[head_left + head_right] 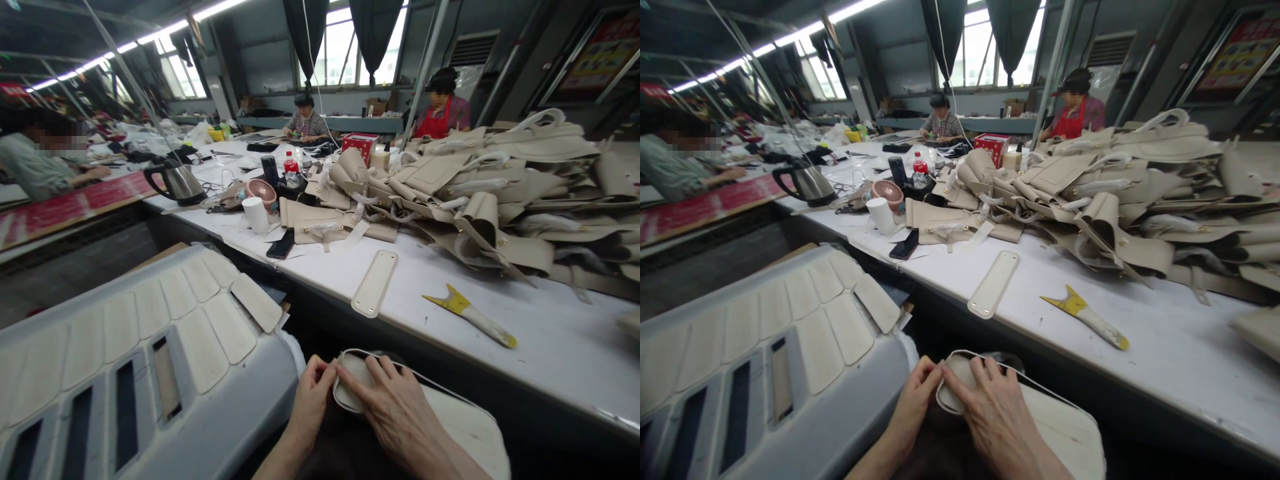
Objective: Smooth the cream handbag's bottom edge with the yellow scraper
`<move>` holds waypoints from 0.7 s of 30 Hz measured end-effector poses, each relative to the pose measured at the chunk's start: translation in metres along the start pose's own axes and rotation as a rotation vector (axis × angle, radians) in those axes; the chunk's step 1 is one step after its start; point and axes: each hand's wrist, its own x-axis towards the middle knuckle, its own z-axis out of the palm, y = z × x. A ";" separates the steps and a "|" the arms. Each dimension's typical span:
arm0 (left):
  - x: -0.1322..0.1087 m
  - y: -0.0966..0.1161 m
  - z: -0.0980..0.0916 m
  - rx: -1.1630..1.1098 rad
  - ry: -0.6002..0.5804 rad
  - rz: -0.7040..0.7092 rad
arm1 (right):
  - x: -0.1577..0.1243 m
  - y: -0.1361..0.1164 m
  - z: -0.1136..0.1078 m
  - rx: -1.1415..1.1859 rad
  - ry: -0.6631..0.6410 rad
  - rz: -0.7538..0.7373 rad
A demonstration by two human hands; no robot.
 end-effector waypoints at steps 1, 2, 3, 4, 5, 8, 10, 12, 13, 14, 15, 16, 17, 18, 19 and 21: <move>0.000 -0.002 0.001 -0.036 0.008 0.000 | 0.000 0.000 0.000 -0.007 -0.002 0.005; 0.001 -0.005 0.001 -0.084 0.014 -0.002 | 0.000 -0.001 0.001 -0.014 -0.002 0.008; 0.001 -0.007 0.003 -0.141 0.016 -0.007 | 0.000 -0.001 0.001 -0.021 -0.002 0.011; 0.001 -0.010 0.004 -0.211 0.012 -0.013 | 0.000 -0.002 0.002 -0.028 -0.002 0.013; 0.001 -0.013 0.006 -0.287 0.001 -0.023 | 0.000 -0.002 0.002 -0.035 -0.001 0.016; 0.001 -0.020 0.011 -0.511 -0.062 -0.066 | 0.000 -0.004 0.004 -0.045 -0.005 0.021; 0.003 -0.026 0.013 -0.625 -0.105 -0.116 | 0.001 -0.005 0.003 -0.046 -0.015 0.028; 0.006 -0.033 0.013 -0.687 -0.119 -0.177 | 0.002 -0.007 0.001 -0.044 -0.027 0.030; 0.008 -0.036 0.013 -0.707 -0.113 -0.203 | 0.003 -0.007 0.000 -0.047 -0.029 0.029; 0.010 -0.040 0.012 -0.720 -0.116 -0.234 | 0.003 -0.008 -0.001 -0.052 -0.028 0.027; 0.012 -0.042 0.013 -0.732 -0.126 -0.270 | 0.004 -0.007 0.000 -0.060 -0.021 0.023; 0.014 -0.044 0.013 -0.741 -0.147 -0.311 | 0.005 -0.007 0.001 -0.076 -0.008 0.016; 0.015 -0.045 0.015 -0.739 -0.170 -0.358 | 0.005 -0.006 0.004 -0.102 0.013 0.004; 0.015 -0.044 0.017 -0.716 -0.177 -0.410 | 0.005 -0.005 0.008 -0.140 0.046 -0.018; 0.016 -0.042 0.019 -0.679 -0.164 -0.453 | 0.005 -0.003 0.013 -0.189 0.092 -0.046; 0.015 -0.032 0.024 -0.603 -0.086 -0.477 | 0.006 0.001 0.023 -0.299 0.195 -0.087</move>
